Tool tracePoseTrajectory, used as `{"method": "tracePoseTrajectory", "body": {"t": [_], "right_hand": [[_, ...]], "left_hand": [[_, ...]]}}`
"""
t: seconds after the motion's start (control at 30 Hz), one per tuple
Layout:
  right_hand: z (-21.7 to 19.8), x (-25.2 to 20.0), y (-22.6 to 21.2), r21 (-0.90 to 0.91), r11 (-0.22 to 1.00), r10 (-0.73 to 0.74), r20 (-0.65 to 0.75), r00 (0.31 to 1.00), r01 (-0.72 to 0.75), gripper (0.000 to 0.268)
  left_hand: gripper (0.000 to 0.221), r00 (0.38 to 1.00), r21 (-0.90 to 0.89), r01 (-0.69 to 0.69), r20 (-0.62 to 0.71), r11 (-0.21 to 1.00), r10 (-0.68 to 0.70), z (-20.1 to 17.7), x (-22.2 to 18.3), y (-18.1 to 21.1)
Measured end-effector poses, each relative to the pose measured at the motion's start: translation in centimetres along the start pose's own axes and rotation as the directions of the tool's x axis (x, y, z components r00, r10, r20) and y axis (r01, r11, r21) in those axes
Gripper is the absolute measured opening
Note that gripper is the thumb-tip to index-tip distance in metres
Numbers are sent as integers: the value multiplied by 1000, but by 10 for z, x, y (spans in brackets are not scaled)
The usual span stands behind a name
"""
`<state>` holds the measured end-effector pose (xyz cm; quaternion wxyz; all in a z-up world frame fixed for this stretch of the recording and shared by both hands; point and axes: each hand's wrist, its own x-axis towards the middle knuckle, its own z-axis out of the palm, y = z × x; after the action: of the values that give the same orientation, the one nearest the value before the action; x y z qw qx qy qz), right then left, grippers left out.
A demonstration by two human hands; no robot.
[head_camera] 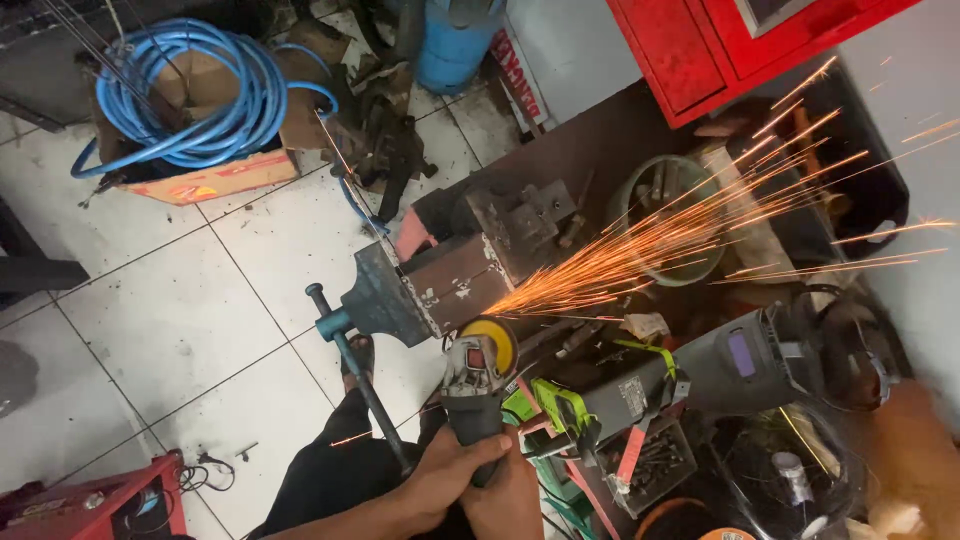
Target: Use an angle grinder to grind the edges of a metal box held in a vise.
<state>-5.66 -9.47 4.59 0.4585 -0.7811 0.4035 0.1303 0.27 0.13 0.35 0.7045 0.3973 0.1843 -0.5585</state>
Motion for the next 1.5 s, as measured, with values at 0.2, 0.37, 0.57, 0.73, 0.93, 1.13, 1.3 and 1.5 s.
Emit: {"method": "tracePoseTrajectory", "body": {"t": [0.2, 0.37, 0.57, 0.73, 0.93, 1.13, 1.3, 1.5], "right_hand": [[-2, 4, 3, -30, 995, 91, 20, 996, -91, 81], [-1, 2, 29, 5, 999, 54, 6, 999, -54, 71], [-5, -2, 9, -57, 996, 71, -16, 997, -72, 82], [-4, 3, 8, -120, 989, 82, -24, 996, -85, 81], [-3, 7, 14, -65, 997, 46, 14, 999, -45, 78], [-3, 7, 17, -75, 997, 27, 40, 999, -24, 72], [-13, 11, 18, -67, 995, 80, 48, 996, -76, 79], [-9, 20, 48, 260, 960, 87, 72, 994, -103, 67]], "left_hand": [[36, 1000, 70, -5, 15, 998, 4, 5, -2, 4], [39, 993, 94, 101, 43, 990, -106, 10, 0, 8], [37, 991, 61, 108, 78, 992, -112, 7, -3, 4], [32, 999, 37, -16, 30, 999, 15, 12, -6, 10], [30, 1000, 16, 5, -20, 1000, -5, 11, -7, 13], [32, 999, 33, -35, -3, 999, 35, 5, 2, -2], [41, 997, 35, 72, 38, 997, -73, 18, -2, 19], [57, 985, 106, 168, 23, 980, -172, 29, 3, 27]]}}
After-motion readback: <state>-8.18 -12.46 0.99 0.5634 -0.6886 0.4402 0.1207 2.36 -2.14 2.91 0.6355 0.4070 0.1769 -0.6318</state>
